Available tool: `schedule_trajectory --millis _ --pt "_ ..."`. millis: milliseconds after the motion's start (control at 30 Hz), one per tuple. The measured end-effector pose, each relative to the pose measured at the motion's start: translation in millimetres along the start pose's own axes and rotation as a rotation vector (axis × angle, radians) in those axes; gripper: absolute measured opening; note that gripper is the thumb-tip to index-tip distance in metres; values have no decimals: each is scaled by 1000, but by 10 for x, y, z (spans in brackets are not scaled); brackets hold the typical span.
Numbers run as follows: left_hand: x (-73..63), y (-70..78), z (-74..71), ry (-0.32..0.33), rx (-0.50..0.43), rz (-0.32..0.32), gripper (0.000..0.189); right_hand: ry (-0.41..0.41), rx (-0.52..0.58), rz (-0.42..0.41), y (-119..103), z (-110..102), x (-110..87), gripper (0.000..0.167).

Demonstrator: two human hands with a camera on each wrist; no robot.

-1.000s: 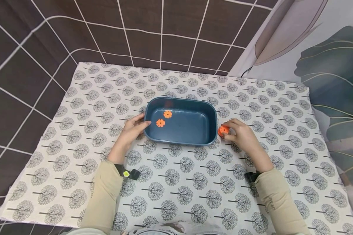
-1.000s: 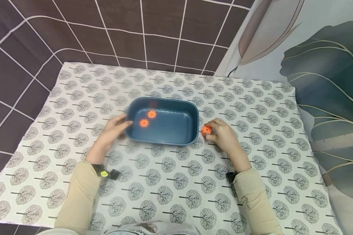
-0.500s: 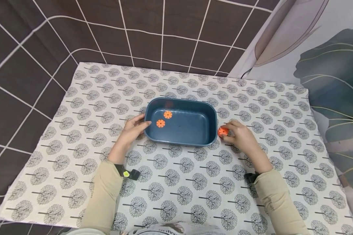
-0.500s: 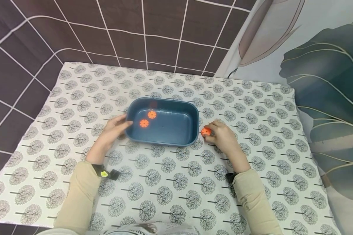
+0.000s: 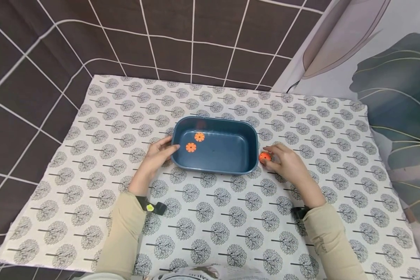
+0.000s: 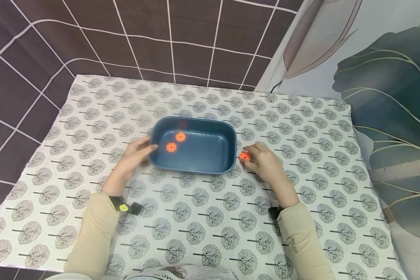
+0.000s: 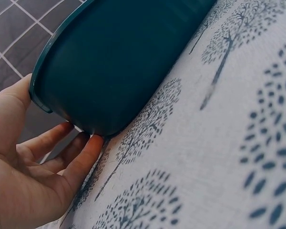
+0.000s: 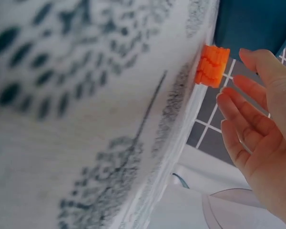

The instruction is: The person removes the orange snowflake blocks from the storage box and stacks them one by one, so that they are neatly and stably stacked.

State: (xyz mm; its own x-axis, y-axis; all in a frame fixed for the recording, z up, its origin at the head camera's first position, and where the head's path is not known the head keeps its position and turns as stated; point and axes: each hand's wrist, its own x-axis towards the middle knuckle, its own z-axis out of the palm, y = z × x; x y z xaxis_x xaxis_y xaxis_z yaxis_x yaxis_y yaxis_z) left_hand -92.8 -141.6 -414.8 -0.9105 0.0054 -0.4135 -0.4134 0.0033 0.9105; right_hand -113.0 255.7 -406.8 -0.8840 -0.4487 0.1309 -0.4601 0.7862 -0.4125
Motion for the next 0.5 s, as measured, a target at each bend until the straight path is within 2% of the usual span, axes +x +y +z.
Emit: schedule_trajectory --millis 200,400,500 --pt "1 7 -3 -3 29 2 65 52 31 12 -109 -66 30 33" --pt "0 12 4 -4 31 -1 65 217 86 -56 -319 -76 127 26" --pt "-2 13 0 -8 27 2 65 284 106 -64 -432 -63 186 27"
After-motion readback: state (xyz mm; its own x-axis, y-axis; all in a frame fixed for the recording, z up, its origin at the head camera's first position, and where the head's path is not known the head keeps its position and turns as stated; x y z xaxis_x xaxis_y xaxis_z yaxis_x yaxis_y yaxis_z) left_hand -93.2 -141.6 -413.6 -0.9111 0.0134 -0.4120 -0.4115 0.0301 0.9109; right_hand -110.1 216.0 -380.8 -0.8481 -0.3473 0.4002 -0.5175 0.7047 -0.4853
